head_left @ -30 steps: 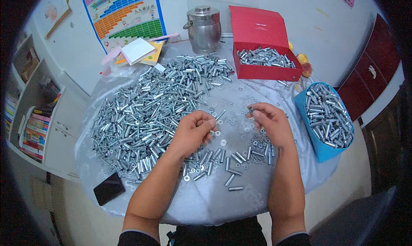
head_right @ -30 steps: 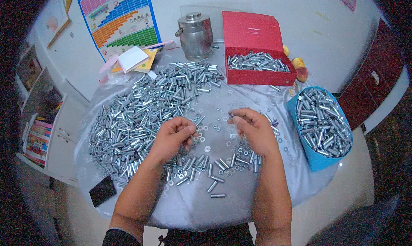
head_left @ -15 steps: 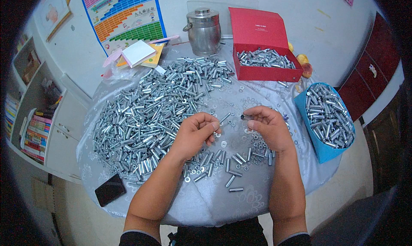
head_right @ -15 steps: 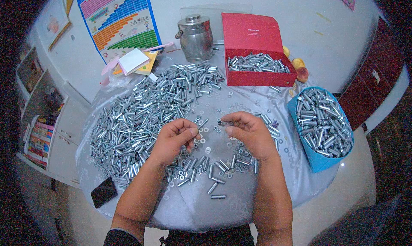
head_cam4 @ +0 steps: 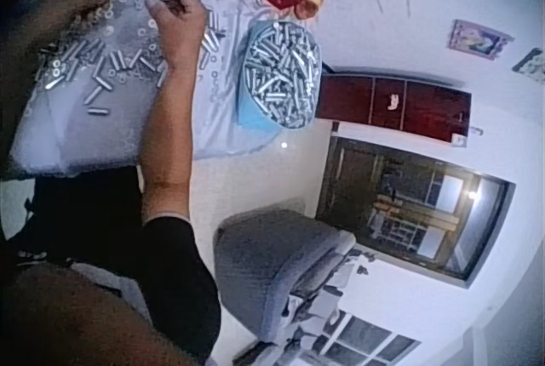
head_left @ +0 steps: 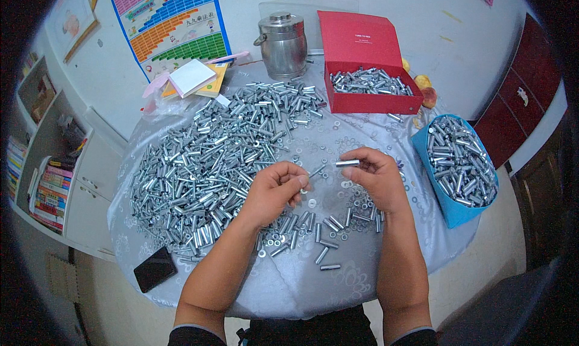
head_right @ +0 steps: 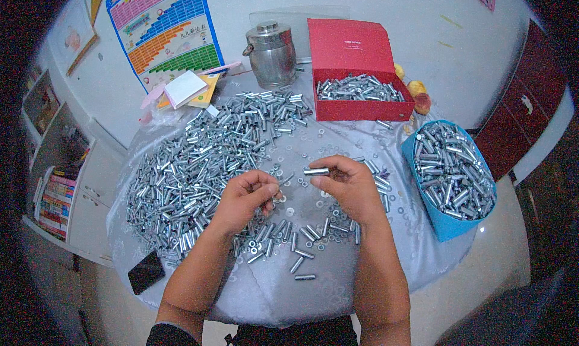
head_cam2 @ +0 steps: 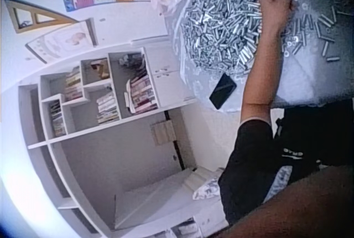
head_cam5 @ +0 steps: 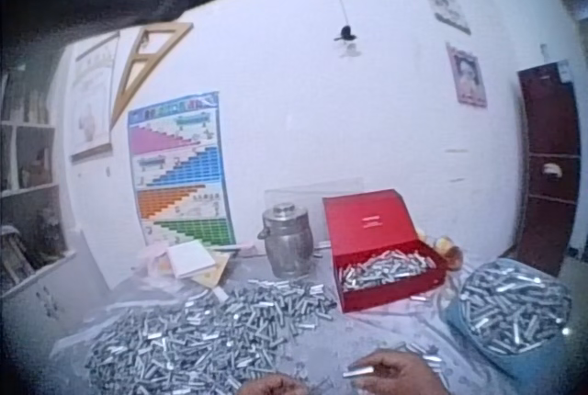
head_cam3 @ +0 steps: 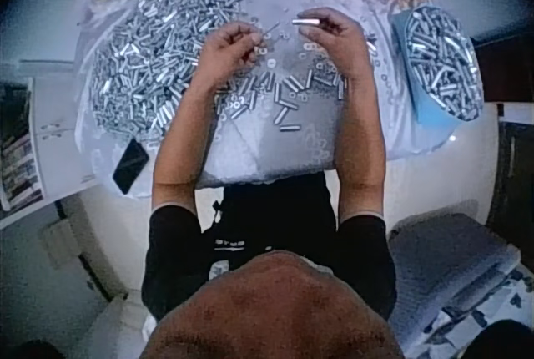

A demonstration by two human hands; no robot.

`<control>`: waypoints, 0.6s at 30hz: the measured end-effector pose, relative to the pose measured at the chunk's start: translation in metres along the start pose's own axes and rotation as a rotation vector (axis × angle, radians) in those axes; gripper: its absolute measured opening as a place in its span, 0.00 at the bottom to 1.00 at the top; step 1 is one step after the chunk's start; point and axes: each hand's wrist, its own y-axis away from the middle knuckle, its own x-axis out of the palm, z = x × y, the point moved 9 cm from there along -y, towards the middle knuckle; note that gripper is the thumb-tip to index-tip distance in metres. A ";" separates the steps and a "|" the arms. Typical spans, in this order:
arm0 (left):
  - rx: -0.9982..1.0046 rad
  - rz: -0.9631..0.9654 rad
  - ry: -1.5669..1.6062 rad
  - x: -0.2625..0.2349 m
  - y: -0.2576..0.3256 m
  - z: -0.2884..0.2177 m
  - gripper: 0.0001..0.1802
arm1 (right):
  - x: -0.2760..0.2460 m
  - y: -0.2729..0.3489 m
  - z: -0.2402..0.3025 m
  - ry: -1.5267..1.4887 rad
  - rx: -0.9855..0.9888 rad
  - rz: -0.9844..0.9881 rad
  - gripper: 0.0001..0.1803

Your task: The person repeatedly picks up cylindrical metal fasteners and small washers from a large pile on a table, threads the washers onto the fasteners, and places the assembled units into a blue container. The person handles items one at a time throughout the clip.

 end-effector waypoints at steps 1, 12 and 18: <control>0.008 0.009 -0.001 0.000 0.000 0.001 0.07 | 0.002 0.000 0.002 0.017 -0.007 0.006 0.13; 0.017 0.036 -0.017 0.007 0.002 -0.003 0.08 | 0.022 0.004 -0.003 0.080 0.029 0.151 0.12; -0.079 -0.066 0.081 0.002 -0.003 0.013 0.10 | 0.044 0.004 0.007 0.388 -0.276 0.136 0.15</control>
